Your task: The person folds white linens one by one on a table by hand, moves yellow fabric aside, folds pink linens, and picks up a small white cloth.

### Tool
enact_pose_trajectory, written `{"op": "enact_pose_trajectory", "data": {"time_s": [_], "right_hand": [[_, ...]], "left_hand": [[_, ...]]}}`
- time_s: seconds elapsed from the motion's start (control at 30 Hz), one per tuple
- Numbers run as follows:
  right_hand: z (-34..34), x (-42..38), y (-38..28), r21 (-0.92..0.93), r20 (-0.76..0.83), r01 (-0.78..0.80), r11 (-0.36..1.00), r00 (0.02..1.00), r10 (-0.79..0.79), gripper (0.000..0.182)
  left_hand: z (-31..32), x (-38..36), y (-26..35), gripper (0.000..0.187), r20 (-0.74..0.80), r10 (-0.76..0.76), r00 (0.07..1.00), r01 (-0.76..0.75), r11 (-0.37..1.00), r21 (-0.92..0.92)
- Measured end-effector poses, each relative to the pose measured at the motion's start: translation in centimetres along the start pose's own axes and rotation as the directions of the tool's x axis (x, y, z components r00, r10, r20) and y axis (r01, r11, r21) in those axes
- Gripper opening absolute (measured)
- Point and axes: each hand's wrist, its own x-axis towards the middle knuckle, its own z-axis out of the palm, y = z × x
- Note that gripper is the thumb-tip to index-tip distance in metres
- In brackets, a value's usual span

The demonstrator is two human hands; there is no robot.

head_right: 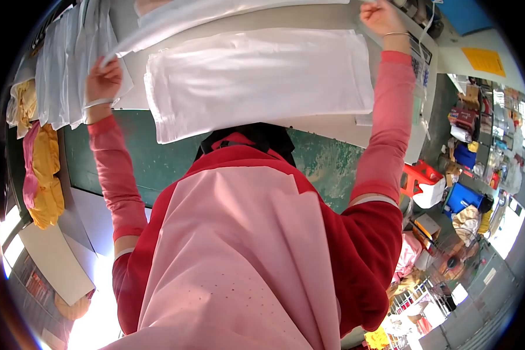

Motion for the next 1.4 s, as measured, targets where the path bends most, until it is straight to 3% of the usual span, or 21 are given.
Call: {"op": "enact_pose_trajectory", "data": {"time_s": [0.13, 0.23, 0.3, 0.33, 0.37, 0.4, 0.43, 0.5, 0.53, 0.6, 0.63, 0.73, 0.87, 0.97, 1.07, 1.1, 1.17, 1.2, 1.23, 1.27, 1.4], "right_hand": [[6.3, -5.6, -2.0, -0.239, 0.023, 0.196, 0.951, 0.98, -0.196, 0.014], [5.4, -7.2, -3.2, -0.268, 0.058, 0.387, 0.882, 0.92, -0.387, 0.013], [2.2, -9.0, -3.9, -0.352, 0.076, 0.483, 0.802, 0.869, -0.49, 0.013], [0.2, -10.2, -4.0, -0.395, 0.084, 0.519, 0.758, 0.842, -0.533, 0.016], [-1.4, -11.4, -3.5, -0.436, 0.096, 0.552, 0.711, 0.814, -0.573, 0.02], [-0.5, -14.2, -0.6, -0.549, 0.07, 0.528, 0.648, 0.802, -0.594, 0.02], [0.2, -16.5, 2.4, -0.654, 0.047, 0.489, 0.577, 0.787, -0.615, 0.022], [-7.8, -17.5, 4.6, -0.872, 0.006, 0.283, 0.399, 0.821, -0.571, 0.021], [-11.1, -17.9, 6.1, -0.932, -0.003, 0.191, 0.309, 0.846, -0.533, 0.021], [-15.8, -18.9, 10.0, -0.992, -0.015, 0.049, 0.114, 0.863, -0.506, 0.022], [-16.7, -19.1, 11.4, -1.0, -0.006, 0.004, 0.017, 0.854, -0.52, 0.023], [-12.8, -20.1, 12.3, -0.976, -0.099, 0.038, 0.214, 0.799, -0.593, 0.025], [-14.1, -19.5, 10.7, -0.955, -0.123, 0.058, 0.292, 0.817, -0.564, 0.022], [-13.0, -20.1, 11.4, -0.955, -0.116, 0.07, 0.288, 0.806, -0.581, 0.024], [-17.6, -19.3, 12.0, -0.995, -0.101, -0.085, 0.054, 0.854, -0.511, 0.021], [-16.8, -18.9, 12.0, -0.985, 0.029, -0.083, -0.153, 0.79, -0.612, 0.023], [-12.5, -19.5, 12.6, -0.842, 0.325, -0.151, -0.519, 0.625, -0.709, 0.03], [-9.1, -19.5, 12.9, -0.789, 0.309, -0.255, -0.559, 0.622, -0.72, 0.045], [-7.4, -18.1, 13.2, -0.808, 0.447, -0.033, -0.588, 0.615, -0.65, 0.048], [-6.1, -16.4, 13.7, -0.783, 0.578, 0.188, -0.593, 0.573, -0.581, 0.051], [2.3, -13.6, 21.5, -0.545, 0.712, 0.424, -0.723, 0.69, -0.132, 0.064]], "left_hand": [[5.4, -0.3, 2.9, 0.013, 0.08, 0.016, 0.997, -0.025, 0.993, 0.113], [7.3, -1.5, 2.1, 0.014, 0.239, 0.178, 0.954, -0.217, 0.965, 0.146], [8.0, -4.1, 1.0, 0.015, 0.109, 0.242, 0.964, -0.263, 0.924, 0.277], [6.5, -5.3, 0.1, 0.014, 0.206, 0.302, 0.931, -0.35, 0.897, 0.27], [6.5, -6.6, -1.2, 0.02, -0.057, 0.435, 0.899, -0.384, 0.843, 0.375], [4.3, -7.7, -2.4, 0.027, -0.15, 0.567, 0.81, -0.416, 0.736, 0.534], [1.7, -9.2, -4.2, 0.028, -0.009, 0.666, 0.746, -0.363, 0.417, 0.833], [0.4, -11.8, -8.1, 0.016, -0.206, 0.608, 0.767, -0.128, 0.46, 0.879], [0.5, -12.3, -9.6, 0.019, -0.262, 0.453, 0.852, 0.03, 0.457, 0.889], [-4.8, -12.4, -12.1, 0.023, -0.276, 0.349, 0.896, 0.19, 0.261, 0.946], [-5.9, -12.6, -13.1, 0.023, -0.284, 0.338, 0.897, 0.197, 0.267, 0.943], [-6.4, -13.1, -14.3, 0.02, -0.349, 0.3, 0.888, 0.24, 0.344, 0.908], [-3.7, -13.2, -13.5, 0.013, -0.393, 0.306, 0.867, 0.169, 0.561, 0.81], [-2.0, -13.7, -13.8, 0.013, -0.37, 0.391, 0.842, 0.098, 0.564, 0.82], [-6.6, -14.1, -13.5, 0.021, -0.391, 0.278, 0.877, 0.25, 0.431, 0.867], [-7.4, -13.8, -14.0, 0.029, -0.259, 0.423, 0.869, 0.237, 0.104, 0.966], [-8.4, -12.8, -14.9, 0.044, 0.101, 0.519, 0.849, 0.246, -0.557, 0.793], [-5.6, -12.0, -15.3, 0.053, 0.216, 0.561, 0.799, 0.189, -0.576, 0.795], [-1.6, -10.8, -16.0, 0.063, 0.325, 0.595, 0.735, 0.135, -0.598, 0.79], [1.0, -9.5, -16.5, 0.061, 0.378, 0.529, 0.76, 0.003, -0.585, 0.811], [5.2, -4.5, -21.7, 0.061, 0.564, 0.209, 0.799, -0.281, -0.7, 0.656]]}}
